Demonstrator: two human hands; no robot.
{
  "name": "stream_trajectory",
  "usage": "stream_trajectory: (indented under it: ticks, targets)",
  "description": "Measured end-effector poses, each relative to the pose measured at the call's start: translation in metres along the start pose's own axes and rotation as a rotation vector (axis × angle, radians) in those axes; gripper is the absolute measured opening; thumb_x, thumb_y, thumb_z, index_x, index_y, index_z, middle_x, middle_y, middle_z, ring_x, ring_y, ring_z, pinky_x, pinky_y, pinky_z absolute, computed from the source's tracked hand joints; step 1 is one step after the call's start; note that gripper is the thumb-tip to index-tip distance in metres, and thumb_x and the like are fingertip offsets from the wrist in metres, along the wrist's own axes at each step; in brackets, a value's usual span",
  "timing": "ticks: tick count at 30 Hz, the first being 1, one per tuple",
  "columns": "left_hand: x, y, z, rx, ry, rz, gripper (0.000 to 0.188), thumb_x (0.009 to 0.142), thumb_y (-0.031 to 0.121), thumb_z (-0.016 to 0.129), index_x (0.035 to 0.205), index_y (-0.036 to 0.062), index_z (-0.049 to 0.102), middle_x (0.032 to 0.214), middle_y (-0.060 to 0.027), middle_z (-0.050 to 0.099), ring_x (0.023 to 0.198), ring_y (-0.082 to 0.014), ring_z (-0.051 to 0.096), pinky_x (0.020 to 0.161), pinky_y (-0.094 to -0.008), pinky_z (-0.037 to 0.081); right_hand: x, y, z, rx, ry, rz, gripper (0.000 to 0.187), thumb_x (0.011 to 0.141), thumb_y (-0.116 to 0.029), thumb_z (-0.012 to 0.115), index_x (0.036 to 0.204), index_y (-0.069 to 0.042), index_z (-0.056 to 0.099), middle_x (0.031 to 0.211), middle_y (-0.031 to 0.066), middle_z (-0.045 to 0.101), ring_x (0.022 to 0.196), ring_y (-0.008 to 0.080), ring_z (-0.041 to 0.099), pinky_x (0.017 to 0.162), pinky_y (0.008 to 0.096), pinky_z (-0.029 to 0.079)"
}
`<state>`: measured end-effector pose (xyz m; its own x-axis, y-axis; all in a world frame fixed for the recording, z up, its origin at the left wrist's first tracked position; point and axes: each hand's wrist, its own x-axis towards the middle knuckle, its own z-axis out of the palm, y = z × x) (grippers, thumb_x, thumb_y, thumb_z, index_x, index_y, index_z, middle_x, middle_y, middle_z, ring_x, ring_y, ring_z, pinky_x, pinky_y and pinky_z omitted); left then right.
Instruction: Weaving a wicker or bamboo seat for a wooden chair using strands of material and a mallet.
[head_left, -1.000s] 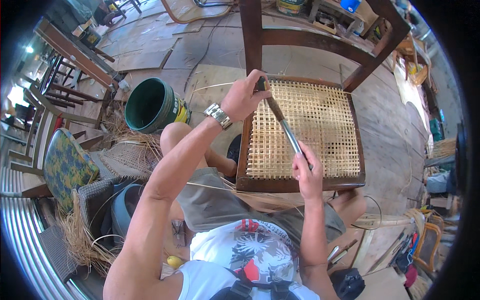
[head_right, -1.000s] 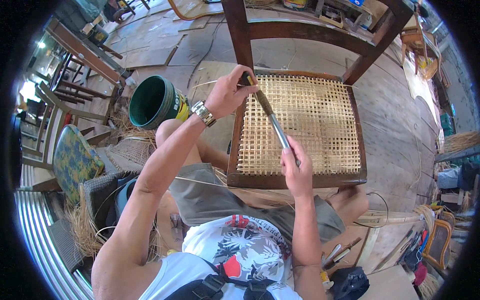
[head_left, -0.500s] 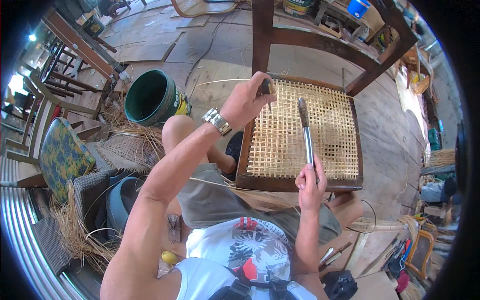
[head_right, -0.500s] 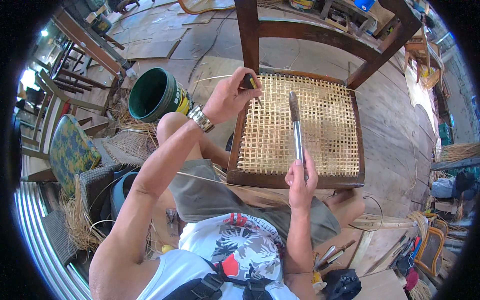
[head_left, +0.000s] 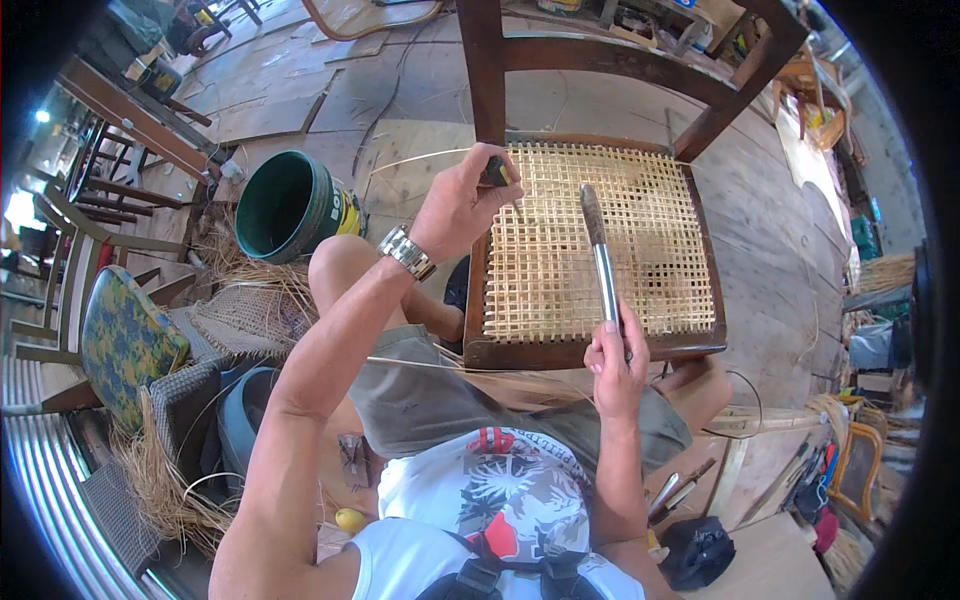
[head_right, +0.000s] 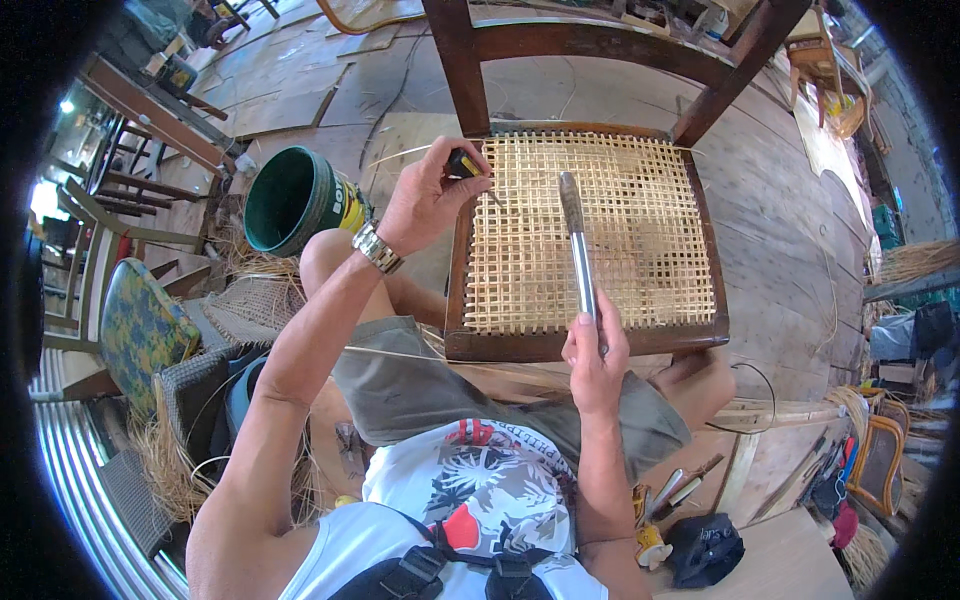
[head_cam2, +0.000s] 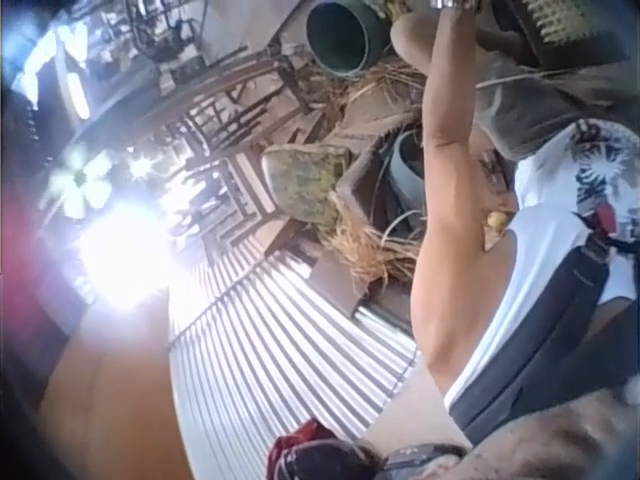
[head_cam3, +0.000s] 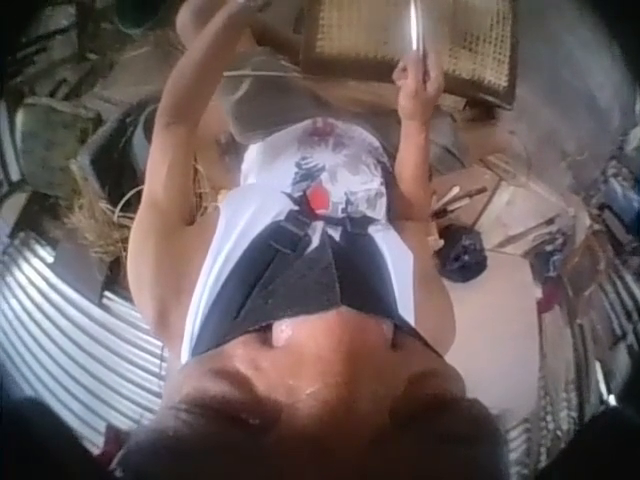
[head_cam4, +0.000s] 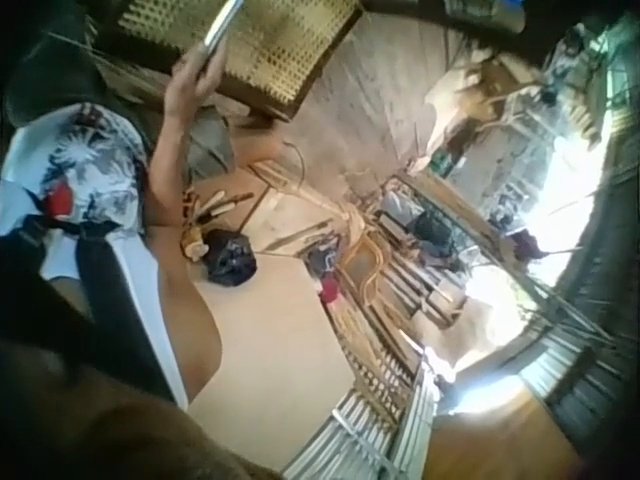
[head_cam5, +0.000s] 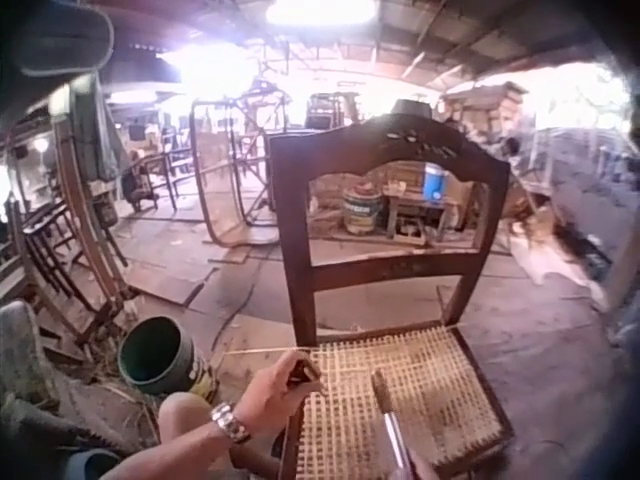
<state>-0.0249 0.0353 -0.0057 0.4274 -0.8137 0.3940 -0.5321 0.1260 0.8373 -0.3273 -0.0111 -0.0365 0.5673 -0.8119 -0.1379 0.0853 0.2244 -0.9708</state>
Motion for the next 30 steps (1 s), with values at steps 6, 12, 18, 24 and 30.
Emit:
stream_trajectory:
  ticks: [6,12,18,24,30]
  targets:
    - [-0.001,-0.006,0.007,0.112,-0.113,-0.104,0.031,0.095,0.017,0.075,0.115,0.0066,0.054,0.084,-0.0175,0.069,0.075,-0.0349,0.068,0.068,-0.0409,0.051,0.005,0.007,0.004,-0.288,-0.171,-0.011,0.046,0.108,-0.015,0.055,0.15,0.002,0.049,0.081,-0.0028,0.053,0.064,0.0026,0.045,0.054,0.0206,0.038]
    - [-0.013,0.016,-0.003,0.04,-0.004,-0.036,0.024,0.097,0.009,0.074,0.115,0.0071,0.059,0.096,-0.0044,0.074,0.085,-0.0119,0.07,0.077,-0.0286,0.056,-0.005,0.006,-0.009,-0.112,0.003,0.001,0.044,0.108,-0.016,0.056,0.148,0.002,0.051,0.082,-0.0023,0.054,0.065,0.0021,0.047,0.054,0.0196,0.039]
    - [-0.018,0.0,0.007,0.086,-0.102,-0.042,0.03,0.093,0.011,0.077,0.115,0.007,0.056,0.09,-0.0117,0.073,0.079,-0.0242,0.073,0.071,-0.0355,0.055,-0.008,0.005,0.002,-0.041,0.035,-0.008,0.045,0.108,-0.016,0.055,0.15,0.002,0.05,0.08,-0.0026,0.053,0.064,0.0022,0.046,0.053,0.0202,0.039]
    - [-0.02,0.016,0.006,0.124,-0.114,-0.064,0.028,0.093,0.012,0.077,0.114,0.0078,0.059,0.09,-0.0108,0.073,0.079,-0.0233,0.073,0.072,-0.0349,0.055,-0.016,0.006,-0.009,-0.184,-0.087,-0.036,0.044,0.108,-0.016,0.056,0.149,-0.001,0.051,0.081,-0.0038,0.054,0.065,0.0024,0.048,0.056,0.0206,0.041]
    - [-0.029,0.026,0.006,0.045,-0.103,-0.053,0.026,0.095,0.007,0.076,0.115,0.0061,0.059,0.092,-0.007,0.073,0.081,-0.0162,0.07,0.073,-0.0293,0.055,-0.017,-0.002,-0.012,-0.105,-0.007,-0.019,0.044,0.109,-0.017,0.056,0.149,0.0,0.051,0.084,-0.0032,0.055,0.069,0.003,0.047,0.06,0.0204,0.041]
